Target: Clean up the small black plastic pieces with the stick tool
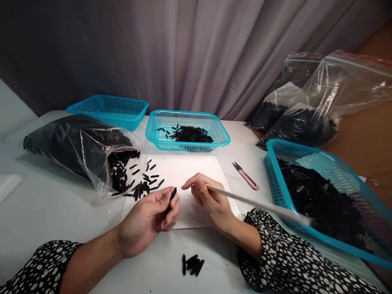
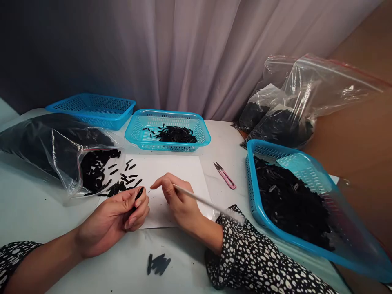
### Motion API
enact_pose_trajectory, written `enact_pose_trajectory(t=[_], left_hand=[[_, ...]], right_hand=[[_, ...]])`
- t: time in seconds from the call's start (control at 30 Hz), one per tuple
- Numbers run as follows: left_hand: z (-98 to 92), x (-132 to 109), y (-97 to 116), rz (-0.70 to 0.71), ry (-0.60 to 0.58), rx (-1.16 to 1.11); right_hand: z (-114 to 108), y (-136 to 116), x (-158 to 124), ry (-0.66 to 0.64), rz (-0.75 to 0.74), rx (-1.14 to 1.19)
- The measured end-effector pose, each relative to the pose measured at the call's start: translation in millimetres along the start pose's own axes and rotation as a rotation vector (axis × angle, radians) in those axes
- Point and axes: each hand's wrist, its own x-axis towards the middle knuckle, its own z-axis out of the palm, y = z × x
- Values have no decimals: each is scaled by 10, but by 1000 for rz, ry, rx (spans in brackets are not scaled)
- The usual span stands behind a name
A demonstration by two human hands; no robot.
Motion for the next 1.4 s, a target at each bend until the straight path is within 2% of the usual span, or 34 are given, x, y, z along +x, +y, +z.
enact_pose_trajectory(t=[0.13,0.27,0.37,0.43,0.53,0.7,0.87,1.0,1.17,1.4], left_hand=[[-7,17,-27,-19,48,55],[-17,38,-29,-25,169,169],[-34,63,20,33,289,120],[-43,80,61,75,325,48],[-46,92,99,132,337,51],[-45,80,113,186,293,88],[-24,69,93,152,254,52],[36,48,31,93,226,42],[73,13,13,86,196,65],[105,-16,53,52,271,103]], right_hand=[[36,-55,23,-62,-11,-44],[62,-85,54,-155,45,64],[60,-51,80,-96,115,215],[46,-24,110,-60,136,326],[8,-1,159,-24,160,359],[-45,19,154,46,103,42],[1,44,97,-10,-194,-192],[69,71,82,-40,-384,-231],[81,80,71,-30,-393,-201],[66,16,58,-33,-307,-187]])
